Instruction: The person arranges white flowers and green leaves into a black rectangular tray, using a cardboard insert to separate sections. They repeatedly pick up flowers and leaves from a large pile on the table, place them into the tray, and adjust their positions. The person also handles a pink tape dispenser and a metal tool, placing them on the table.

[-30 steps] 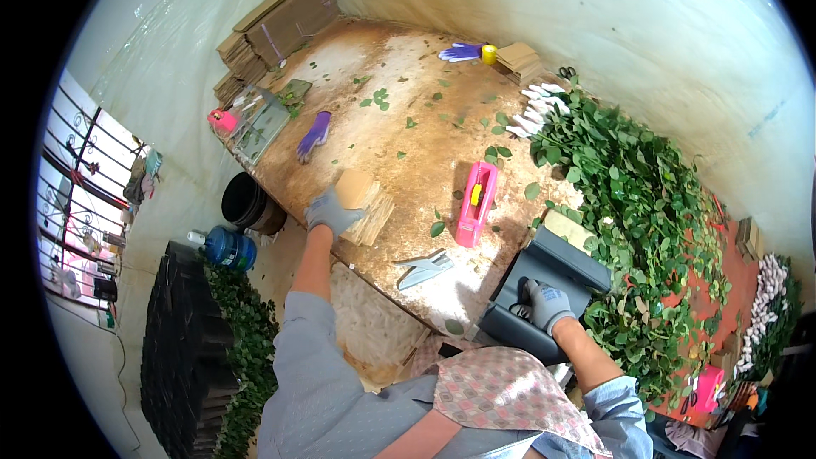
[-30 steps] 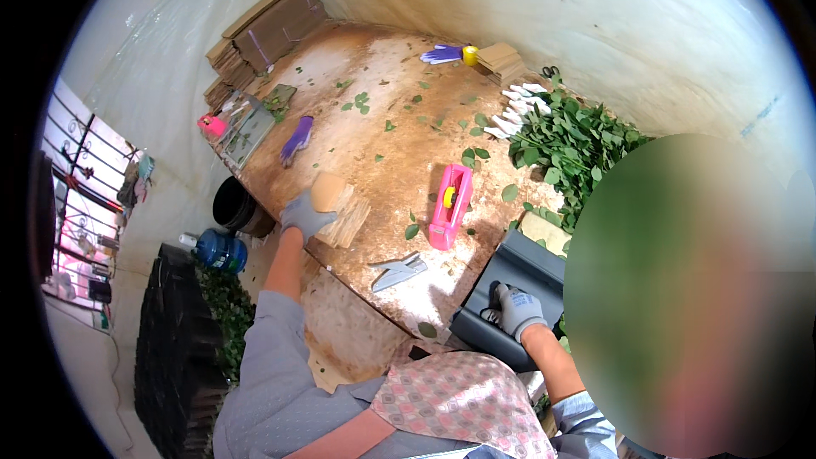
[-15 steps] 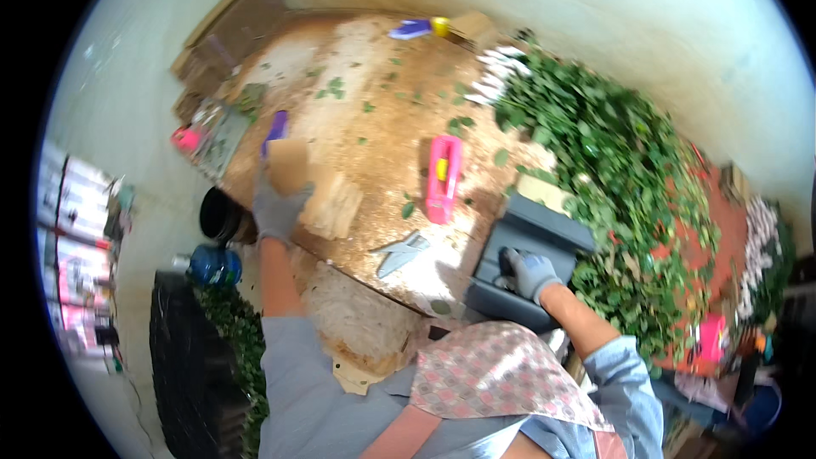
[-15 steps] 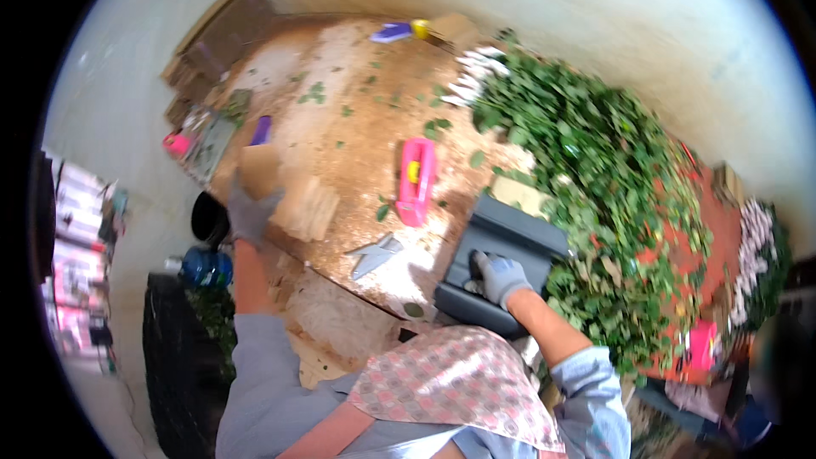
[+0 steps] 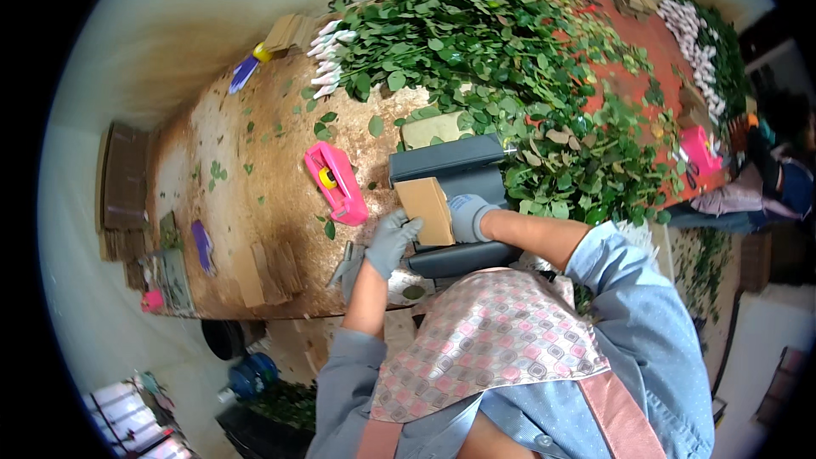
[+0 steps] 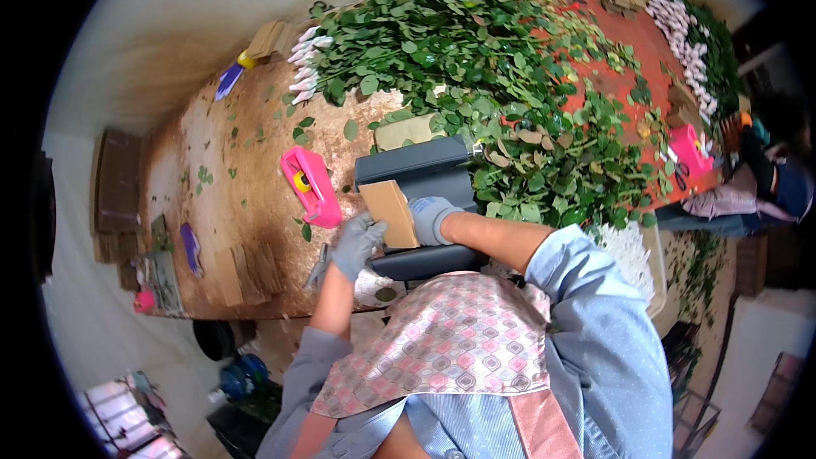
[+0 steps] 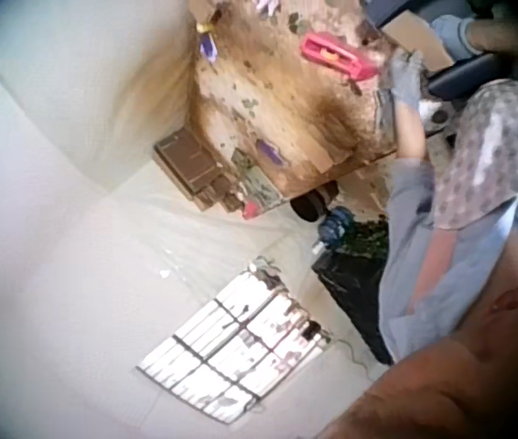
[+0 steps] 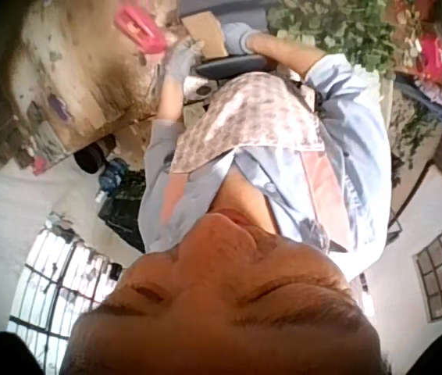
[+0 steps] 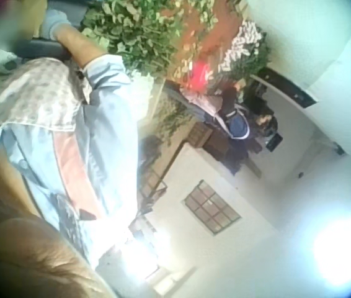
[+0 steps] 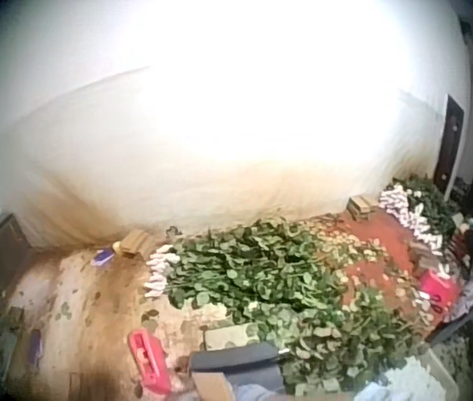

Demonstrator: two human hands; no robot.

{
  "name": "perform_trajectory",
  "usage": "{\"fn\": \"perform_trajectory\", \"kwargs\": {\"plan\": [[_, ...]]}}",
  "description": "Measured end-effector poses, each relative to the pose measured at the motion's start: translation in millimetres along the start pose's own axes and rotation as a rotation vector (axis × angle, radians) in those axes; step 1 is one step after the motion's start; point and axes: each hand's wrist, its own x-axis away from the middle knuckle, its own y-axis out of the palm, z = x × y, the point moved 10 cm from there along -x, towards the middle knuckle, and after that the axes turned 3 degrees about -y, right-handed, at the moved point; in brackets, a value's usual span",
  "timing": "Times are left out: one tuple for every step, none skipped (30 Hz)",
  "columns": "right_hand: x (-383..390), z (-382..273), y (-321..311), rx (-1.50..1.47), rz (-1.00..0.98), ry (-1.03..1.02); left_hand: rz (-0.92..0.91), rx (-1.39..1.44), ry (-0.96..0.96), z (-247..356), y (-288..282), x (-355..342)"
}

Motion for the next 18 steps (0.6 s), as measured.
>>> {"fn": "perform_trajectory", "kwargs": {"plan": [[5.0, -0.7, -4.0, -0.048, 0.0, 0.002, -0.008, -0.042, -0.077, -9.6, -0.8, -5.0], [8.5, 0.0, -5.2, -0.095, 0.0, 0.0, 0.019, -0.087, -0.065, -10.5, -6.0, -6.1], [13.8, -2.9, -9.8, -0.106, 0.045, -0.101, 0.031, -0.13, -0.05, -7.4, -3.2, -12.3], [20.7, -1.0, -14.2, -0.3, 0.061, -0.165, 0.058, -0.164, -0.031, -4.7, -1.0, -13.7], [28.3, 1.7, -20.6, -0.492, 0.077, -0.231, 0.098, -0.211, -0.05, -5.5, -1.2, -13.5], [24.3, 15.7, -7.9, -0.689, 0.024, -0.163, 0.132, -0.257, -0.062, 0.8, 4.9, -14.9], [19.3, 27.5, 6.6, -0.895, -0.024, -0.088, 0.176, -0.3, -0.074, 5.7, 7.7, -13.9], [14.3, 39.6, 20.1, -1.087, -0.057, -0.004, 0.193, -0.322, -0.065, 10.0, 12.4, -14.8], [17.1, 48.7, 19.9, -1.023, -0.01, 0.172, 0.217, -0.34, -0.058, 11.6, 13.8, -14.2], [24.0, 56.0, 16.7, -0.953, 0.038, 0.343, 0.241, -0.36, -0.05, 13.9, 12.9, -12.8], [26.4, 51.3, 10.0, -0.907, 0.07, 0.361, 0.262, -0.52, -0.059, 12.8, 5.1, -11.6], [27.7, 46.4, 6.3, -0.874, 0.055, 0.375, 0.283, -0.678, -0.067, 16.5, -4.2, -9.7], [28.4, 41.7, 3.2, -0.839, 0.038, 0.387, 0.304, -0.835, -0.075, 20.5, -13.9, -7.1], [28.4, 37.9, 1.9, -0.802, 0.02, 0.397, 0.325, -0.908, -0.062, 25.3, -23.7, -2.0], [31.2, 41.3, 0.1, -0.794, 0.033, 0.424, 0.333, -0.983, -0.046, 45.4, -19.9, 4.2], [34.2, 45.6, -1.2, -0.784, 0.047, 0.454, 0.341, -1.055, -0.03, 64.3, -15.6, 9.6], [35.9, 47.3, -2.1, -0.771, 0.054, 0.478, 0.28, -1.13, -0.007, 76.7, -7.5, 13.8], [39.3, 50.4, -7.4, -0.671, 0.077, 0.476, 0.128, -1.085, 0.018, 76.8, 11.8, 13.9]]}}
